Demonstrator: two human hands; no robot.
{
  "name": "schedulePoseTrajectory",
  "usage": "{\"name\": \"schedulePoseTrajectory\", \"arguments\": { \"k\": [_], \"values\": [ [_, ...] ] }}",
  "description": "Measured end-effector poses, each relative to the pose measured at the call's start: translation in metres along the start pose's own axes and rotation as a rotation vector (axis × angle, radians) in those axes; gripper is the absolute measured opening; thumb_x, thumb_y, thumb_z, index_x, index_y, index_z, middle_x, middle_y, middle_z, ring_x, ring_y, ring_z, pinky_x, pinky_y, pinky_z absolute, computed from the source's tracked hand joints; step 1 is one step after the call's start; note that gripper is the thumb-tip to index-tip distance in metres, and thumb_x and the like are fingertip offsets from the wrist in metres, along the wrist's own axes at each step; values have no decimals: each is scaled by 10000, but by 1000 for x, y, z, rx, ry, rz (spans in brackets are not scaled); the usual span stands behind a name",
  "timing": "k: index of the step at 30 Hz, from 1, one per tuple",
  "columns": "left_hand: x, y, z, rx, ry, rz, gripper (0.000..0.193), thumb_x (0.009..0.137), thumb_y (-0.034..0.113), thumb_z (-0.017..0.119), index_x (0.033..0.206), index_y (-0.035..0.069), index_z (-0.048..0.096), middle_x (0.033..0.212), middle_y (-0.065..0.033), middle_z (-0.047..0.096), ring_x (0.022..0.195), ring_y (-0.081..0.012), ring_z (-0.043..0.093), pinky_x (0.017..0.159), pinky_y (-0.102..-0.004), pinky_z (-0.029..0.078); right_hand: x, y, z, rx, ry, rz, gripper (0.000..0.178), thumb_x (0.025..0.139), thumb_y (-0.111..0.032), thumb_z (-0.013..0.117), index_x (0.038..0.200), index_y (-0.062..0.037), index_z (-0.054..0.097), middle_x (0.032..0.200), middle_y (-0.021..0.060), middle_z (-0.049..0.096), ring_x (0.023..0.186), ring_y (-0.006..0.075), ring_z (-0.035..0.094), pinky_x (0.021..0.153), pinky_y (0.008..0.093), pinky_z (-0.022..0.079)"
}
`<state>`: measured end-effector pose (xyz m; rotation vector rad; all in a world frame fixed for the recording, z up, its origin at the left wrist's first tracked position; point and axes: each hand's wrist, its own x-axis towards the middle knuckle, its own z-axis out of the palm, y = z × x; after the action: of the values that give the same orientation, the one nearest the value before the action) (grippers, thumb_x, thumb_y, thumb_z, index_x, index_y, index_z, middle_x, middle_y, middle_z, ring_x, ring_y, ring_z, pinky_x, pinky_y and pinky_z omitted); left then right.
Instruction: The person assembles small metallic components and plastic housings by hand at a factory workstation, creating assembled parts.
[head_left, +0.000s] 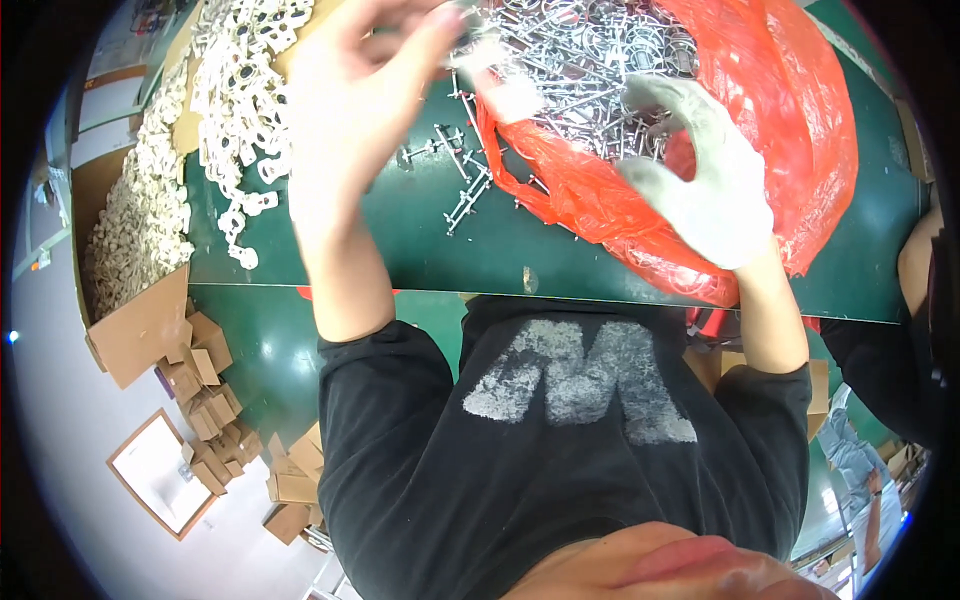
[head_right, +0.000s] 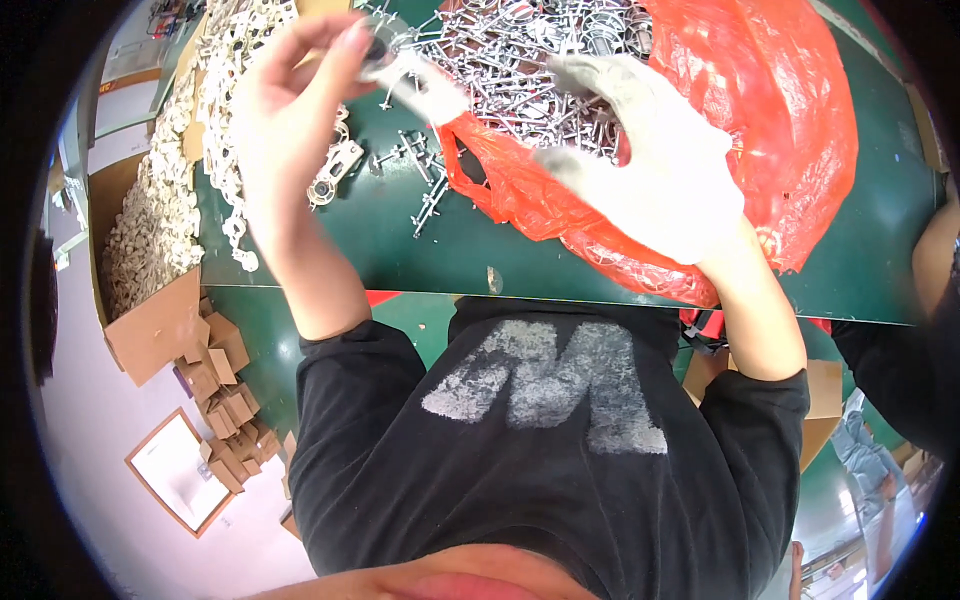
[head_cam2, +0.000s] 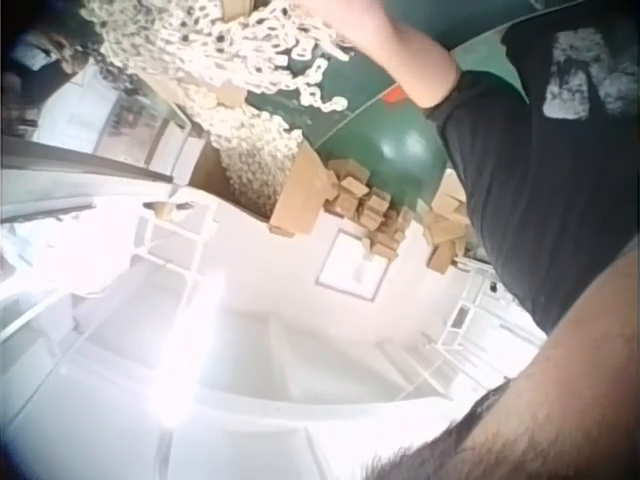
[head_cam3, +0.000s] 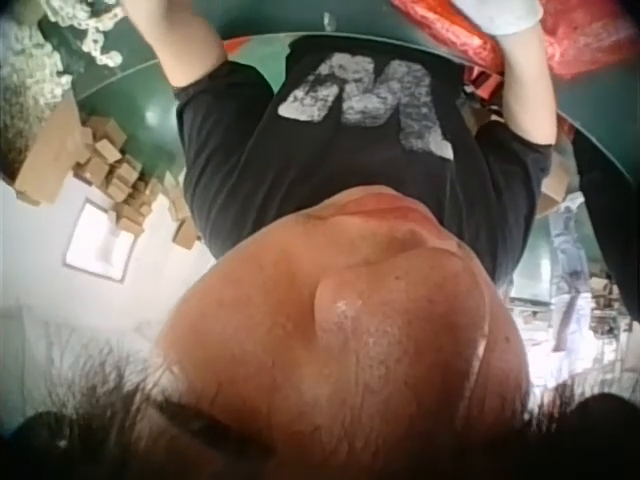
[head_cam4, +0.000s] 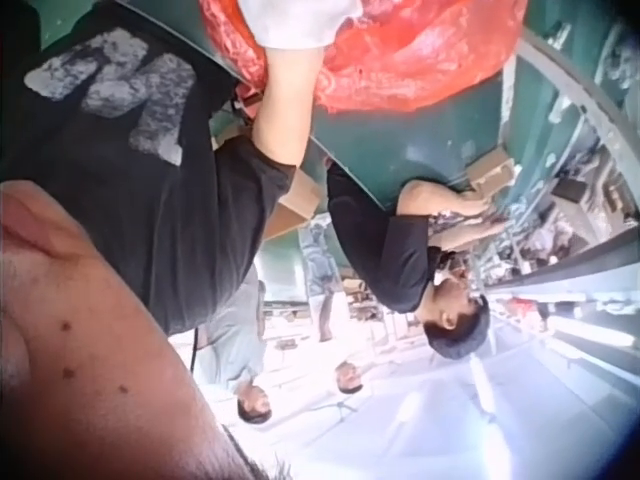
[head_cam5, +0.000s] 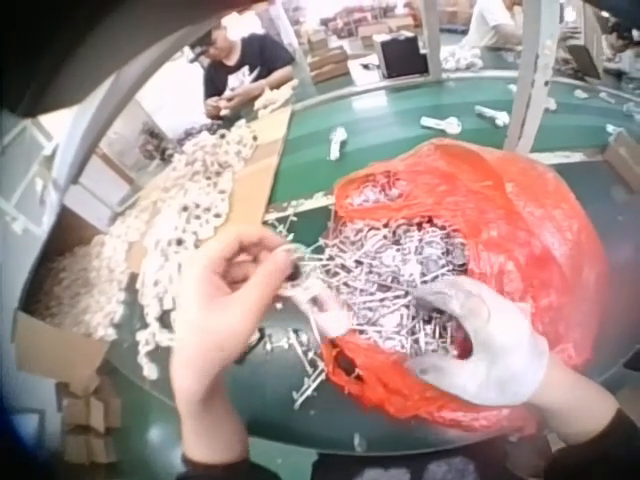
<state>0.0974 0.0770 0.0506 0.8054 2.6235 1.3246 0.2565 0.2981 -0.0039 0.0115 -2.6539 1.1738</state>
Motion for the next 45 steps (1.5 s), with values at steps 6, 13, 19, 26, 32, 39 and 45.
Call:
{"name": "schedulePoseTrajectory", "arguments": {
  "k": [6, 13, 19, 26, 32, 39, 45],
  "values": [
    [14, 53, 83, -388, -284, 124, 220, 937, 139, 727, 1090, -3, 660, 894, -74, 709, 711, -95, 683, 611, -251, 515, 8, 1, -2, -116, 250, 463, 552, 916, -332, 748, 1382, -89, 580, 1186, 121, 710, 1079, 237, 693, 932, 352, 535],
    [36, 6, 123, 370, -203, 453, 297, 825, 192, 764, 1054, 42, 648, 1040, -140, 608, 1048, -346, 608, 854, -452, 536, 9, 39, -21, 198, 543, 341, 268, 1005, -256, 652, 1139, -24, 662, 813, 3, 656, 644, 40, 533, 582, 223, 414],
    [37, -7, 126, 253, -187, 529, 254, 786, 99, 772, 941, 41, 580, 978, -153, 583, 975, -357, 586, 862, -445, 488, 8, 43, -17, 146, 419, 286, 356, 977, -304, 686, 1219, -43, 682, 860, 48, 709, 756, 81, 627, 702, 261, 498],
    [31, -4, 105, 159, 158, 1011, 178, 835, 37, 735, 955, 25, 604, 1094, -124, 692, 983, -293, 678, 842, -370, 530, 10, 15, -21, -180, 181, 520, 426, 882, -426, 652, 1204, -157, 722, 892, 127, 748, 875, 296, 735, 779, 400, 557],
    [4, 4, 105, 240, -80, 908, 267, 732, 194, 814, 922, 132, 638, 1080, 23, 687, 1012, -187, 658, 789, -304, 562, 5, 5, -18, -304, -34, 405, 337, 899, -396, 588, 1102, -159, 716, 833, 133, 725, 867, 348, 716, 766, 453, 550],
    [3, -8, 105, 201, -50, 879, 335, 714, 282, 851, 982, 149, 699, 1054, 39, 688, 981, -193, 645, 785, -305, 560, 4, 5, -17, -292, -146, 377, 349, 895, -350, 593, 1169, -162, 699, 848, 165, 719, 858, 376, 711, 766, 475, 556],
    [0, -5, 102, 159, -77, 794, 459, 725, 274, 860, 1145, 147, 724, 1092, -5, 705, 1024, -227, 654, 823, -330, 567, -1, 10, -14, -319, -77, 261, 344, 875, -318, 649, 1163, -137, 698, 839, 157, 718, 836, 367, 711, 741, 473, 563]
  ]
}}
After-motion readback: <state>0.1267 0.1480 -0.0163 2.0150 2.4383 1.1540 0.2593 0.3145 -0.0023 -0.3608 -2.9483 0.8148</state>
